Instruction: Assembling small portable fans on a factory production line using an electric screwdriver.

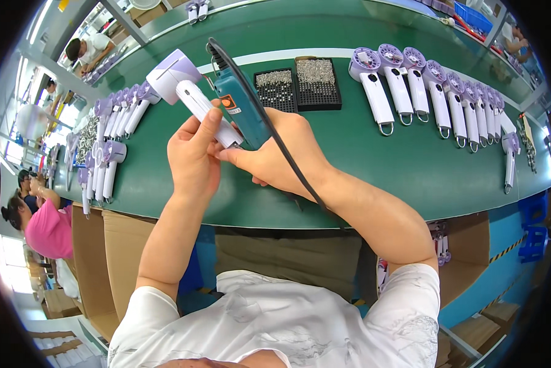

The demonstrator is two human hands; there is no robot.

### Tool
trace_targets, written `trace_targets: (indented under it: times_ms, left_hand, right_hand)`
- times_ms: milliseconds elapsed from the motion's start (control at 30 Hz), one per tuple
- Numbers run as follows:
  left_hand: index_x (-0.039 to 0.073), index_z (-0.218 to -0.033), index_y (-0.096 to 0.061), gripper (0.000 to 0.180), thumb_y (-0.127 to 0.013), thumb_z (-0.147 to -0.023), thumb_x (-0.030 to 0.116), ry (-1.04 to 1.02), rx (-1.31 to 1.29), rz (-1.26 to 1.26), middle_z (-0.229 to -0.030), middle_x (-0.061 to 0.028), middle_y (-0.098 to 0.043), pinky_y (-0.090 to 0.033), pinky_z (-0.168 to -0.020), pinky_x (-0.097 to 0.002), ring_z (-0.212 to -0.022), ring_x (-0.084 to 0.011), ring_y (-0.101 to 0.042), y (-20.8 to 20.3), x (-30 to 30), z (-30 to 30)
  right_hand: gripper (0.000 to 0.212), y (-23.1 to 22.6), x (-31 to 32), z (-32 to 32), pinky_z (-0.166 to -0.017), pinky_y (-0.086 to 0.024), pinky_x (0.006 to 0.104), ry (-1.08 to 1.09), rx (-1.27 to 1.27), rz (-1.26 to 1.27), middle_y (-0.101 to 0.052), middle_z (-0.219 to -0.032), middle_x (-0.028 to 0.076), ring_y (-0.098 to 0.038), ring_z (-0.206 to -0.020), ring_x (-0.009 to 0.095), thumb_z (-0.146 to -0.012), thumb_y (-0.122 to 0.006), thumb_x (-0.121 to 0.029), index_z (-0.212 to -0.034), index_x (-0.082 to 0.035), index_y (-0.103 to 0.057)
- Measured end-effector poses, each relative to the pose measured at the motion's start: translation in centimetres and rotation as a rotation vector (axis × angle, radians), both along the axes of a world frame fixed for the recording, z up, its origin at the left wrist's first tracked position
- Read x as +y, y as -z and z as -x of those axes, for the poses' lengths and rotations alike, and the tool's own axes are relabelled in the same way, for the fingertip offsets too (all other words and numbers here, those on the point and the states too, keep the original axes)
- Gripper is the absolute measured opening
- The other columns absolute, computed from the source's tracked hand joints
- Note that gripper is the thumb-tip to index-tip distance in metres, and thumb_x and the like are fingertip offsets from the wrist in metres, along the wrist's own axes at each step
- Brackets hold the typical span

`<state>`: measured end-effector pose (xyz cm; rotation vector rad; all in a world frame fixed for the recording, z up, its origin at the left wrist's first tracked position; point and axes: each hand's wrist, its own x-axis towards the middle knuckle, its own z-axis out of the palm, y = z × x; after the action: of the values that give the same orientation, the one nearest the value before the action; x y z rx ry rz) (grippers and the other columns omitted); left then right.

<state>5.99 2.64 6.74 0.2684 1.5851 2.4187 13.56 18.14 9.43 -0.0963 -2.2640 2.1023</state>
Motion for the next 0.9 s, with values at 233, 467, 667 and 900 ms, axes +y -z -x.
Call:
trace_targets:
  times_ms: [233, 467, 667, 900]
  left_hand:
    - [-0.009, -0.138, -0.049, 0.046, -0.057, -0.107, 0.023, 0.286, 0.136, -0.232, -0.123, -0.0188, -0.066, -0.052, -0.1, -0.0444, -0.114, -0.0317, -0.066, 1.3, -1.5, 1.2]
    - [-0.003, -0.142, -0.055, 0.058, -0.072, -0.097, 0.029, 0.526, 0.253, -0.463, -0.124, -0.0205, -0.067, -0.052, -0.103, -0.0528, -0.116, -0.0365, -0.065, 2.0, -2.6, 2.2]
    - [0.001, -0.133, -0.063, 0.058, -0.081, -0.089, 0.033, 0.445, 0.262, -0.461, -0.119, -0.0166, -0.068, -0.048, -0.108, -0.0533, -0.115, -0.0331, -0.064, 2.3, -3.6, 1.9]
    - [0.003, -0.124, -0.068, 0.047, -0.083, -0.087, 0.029, 0.393, 0.337, -0.449, -0.109, -0.0146, -0.069, -0.051, -0.098, -0.0476, -0.102, -0.0314, -0.066, 1.6, -3.8, 0.9]
  right_hand:
    - [0.049, -0.4, 0.6, -0.3, -0.046, -0.05, 0.0263, -0.029, 0.018, 0.066, -0.07, -0.079, 0.007, -0.064, -0.052, 0.01, -0.083, -0.081, -0.017, -0.126, -0.001, -0.065]
    - [0.052, -0.9, 0.5, -1.3, -0.059, -0.055, 0.028, -0.098, 0.044, 0.05, -0.072, -0.086, 0.008, -0.068, -0.066, 0.012, -0.081, -0.081, -0.014, -0.131, -0.007, -0.066]
    - [0.038, 0.8, 0.0, -1.1, -0.068, -0.053, 0.0281, -0.077, 0.245, -0.012, -0.071, -0.086, 0.005, -0.066, -0.076, 0.01, -0.079, -0.081, -0.012, -0.116, -0.006, -0.073]
    - [0.03, 2.0, -0.6, -0.7, -0.066, -0.053, 0.0335, -0.03, 0.722, -0.177, -0.068, -0.086, 0.014, -0.065, -0.071, 0.028, -0.074, -0.085, -0.008, -0.099, 0.0, -0.071]
